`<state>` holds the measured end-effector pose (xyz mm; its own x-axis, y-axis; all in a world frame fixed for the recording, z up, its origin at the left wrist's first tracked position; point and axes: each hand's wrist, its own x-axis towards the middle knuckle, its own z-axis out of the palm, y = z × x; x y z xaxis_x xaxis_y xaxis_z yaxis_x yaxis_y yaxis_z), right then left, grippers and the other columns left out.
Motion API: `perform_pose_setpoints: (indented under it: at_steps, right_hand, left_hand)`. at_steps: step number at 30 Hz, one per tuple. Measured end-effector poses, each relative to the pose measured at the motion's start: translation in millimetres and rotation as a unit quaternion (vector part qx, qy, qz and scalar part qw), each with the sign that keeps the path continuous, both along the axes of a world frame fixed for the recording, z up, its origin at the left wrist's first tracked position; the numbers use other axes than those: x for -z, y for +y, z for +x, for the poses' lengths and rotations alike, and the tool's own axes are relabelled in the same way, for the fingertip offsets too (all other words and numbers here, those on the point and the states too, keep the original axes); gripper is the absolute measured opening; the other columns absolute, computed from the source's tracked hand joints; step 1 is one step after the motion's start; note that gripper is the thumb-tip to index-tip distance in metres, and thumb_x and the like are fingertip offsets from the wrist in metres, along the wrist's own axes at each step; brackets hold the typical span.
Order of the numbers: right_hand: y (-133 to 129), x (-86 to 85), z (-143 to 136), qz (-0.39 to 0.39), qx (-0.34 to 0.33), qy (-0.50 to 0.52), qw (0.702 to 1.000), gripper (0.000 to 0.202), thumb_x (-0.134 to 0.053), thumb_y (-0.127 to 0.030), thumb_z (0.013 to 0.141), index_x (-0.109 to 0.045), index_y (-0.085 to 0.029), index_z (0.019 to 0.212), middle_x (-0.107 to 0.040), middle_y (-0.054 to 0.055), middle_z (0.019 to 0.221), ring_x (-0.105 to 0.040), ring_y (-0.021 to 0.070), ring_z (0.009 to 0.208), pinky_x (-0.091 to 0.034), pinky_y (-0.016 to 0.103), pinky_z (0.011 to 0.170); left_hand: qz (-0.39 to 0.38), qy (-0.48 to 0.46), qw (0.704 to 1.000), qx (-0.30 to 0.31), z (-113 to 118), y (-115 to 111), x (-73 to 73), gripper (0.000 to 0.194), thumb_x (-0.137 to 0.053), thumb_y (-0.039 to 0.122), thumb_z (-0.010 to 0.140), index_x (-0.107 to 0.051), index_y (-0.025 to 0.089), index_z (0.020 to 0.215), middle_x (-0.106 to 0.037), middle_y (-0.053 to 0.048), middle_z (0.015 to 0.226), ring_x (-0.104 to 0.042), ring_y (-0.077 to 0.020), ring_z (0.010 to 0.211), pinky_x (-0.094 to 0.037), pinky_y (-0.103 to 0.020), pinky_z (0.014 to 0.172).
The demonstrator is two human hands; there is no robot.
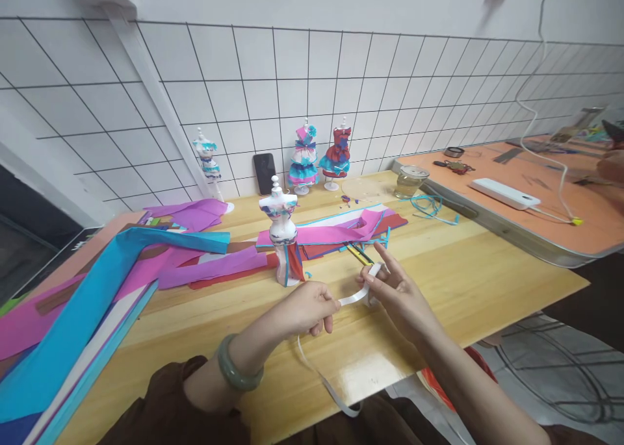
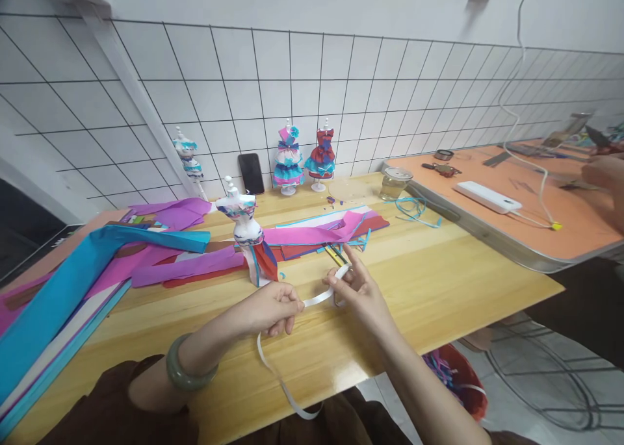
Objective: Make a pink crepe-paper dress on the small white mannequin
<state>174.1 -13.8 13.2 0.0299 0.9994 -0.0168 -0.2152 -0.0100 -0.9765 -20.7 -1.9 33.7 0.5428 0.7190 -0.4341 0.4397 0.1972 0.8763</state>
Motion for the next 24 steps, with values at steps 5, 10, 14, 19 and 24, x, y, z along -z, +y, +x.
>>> perform_pose_setpoints:
  at_steps: [5, 10, 14, 19, 24]
  right_hand:
    - [1, 1.2, 0, 0.054, 0.000, -0.101, 0.993, 0.058, -0.073, -0.039, 0.071, -0.052, -0.022, 0.123, -0.063, 0.005, 0.094, -0.060, 0.0184, 0.087, -0.048, 0.034, 0.081]
    - [-19, 9.2, 13, 0.038, 0.001, -0.215, 0.976, 0.057, -0.060, -0.045, 0.080, -0.044, -0.018, 0.127, -0.064, 0.005, 0.086, -0.060, 0.0176, 0.077, -0.048, 0.031, 0.072]
    - [-54, 8.4, 24, -0.029, -0.068, -0.367, 0.927, 0.059, -0.048, -0.048, 0.087, -0.039, -0.014, 0.134, -0.057, -0.002, 0.059, -0.053, 0.0154, 0.054, -0.042, 0.027, 0.053]
    - [-76, 0.3, 28, -0.039, -0.133, -0.512, 0.847, 0.046, -0.039, -0.046, 0.091, -0.055, -0.016, 0.122, -0.061, 0.001, 0.059, -0.058, 0.0179, 0.055, -0.045, 0.029, 0.056]
    - [-54, 9.1, 9, 0.180, -0.033, -0.621, 0.762, 0.036, -0.049, -0.040, 0.089, -0.061, -0.017, 0.114, -0.067, 0.011, 0.089, -0.061, 0.0270, 0.084, -0.049, 0.042, 0.076]
  left_hand:
    - [0.103, 0.060, 0.993, -0.023, -12, -1, -13.7, 0.021, -0.046, 0.039, 0.080, -0.049, 0.019, 0.076, -0.060, 0.002, 0.057, -0.042, -0.0085, 0.040, -0.028, -0.020, 0.039]
    - [0.238, 0.152, 0.959, 0.007, -17, -9, -31.7, 0.020, -0.044, 0.031, 0.081, -0.053, 0.018, 0.069, -0.061, -0.001, 0.062, -0.051, -0.0129, 0.055, -0.032, -0.024, 0.050]
    - [0.311, 0.205, 0.927, 0.037, -11, -18, -33.2, 0.018, -0.043, 0.022, 0.079, -0.058, 0.018, 0.069, -0.065, -0.005, 0.075, -0.059, -0.0173, 0.073, -0.036, -0.026, 0.060]
    - [0.338, 0.237, 0.906, 0.090, -10, -22, -26.9, 0.021, -0.042, 0.024, 0.081, -0.059, 0.019, 0.069, -0.066, -0.005, 0.074, -0.060, -0.0189, 0.072, -0.035, -0.027, 0.058]
    - [0.381, 0.291, 0.872, 0.096, -12, -23, -24.1, 0.023, -0.041, 0.023, 0.084, -0.059, 0.019, 0.071, -0.067, -0.006, 0.073, -0.062, -0.0213, 0.073, -0.036, -0.029, 0.058]
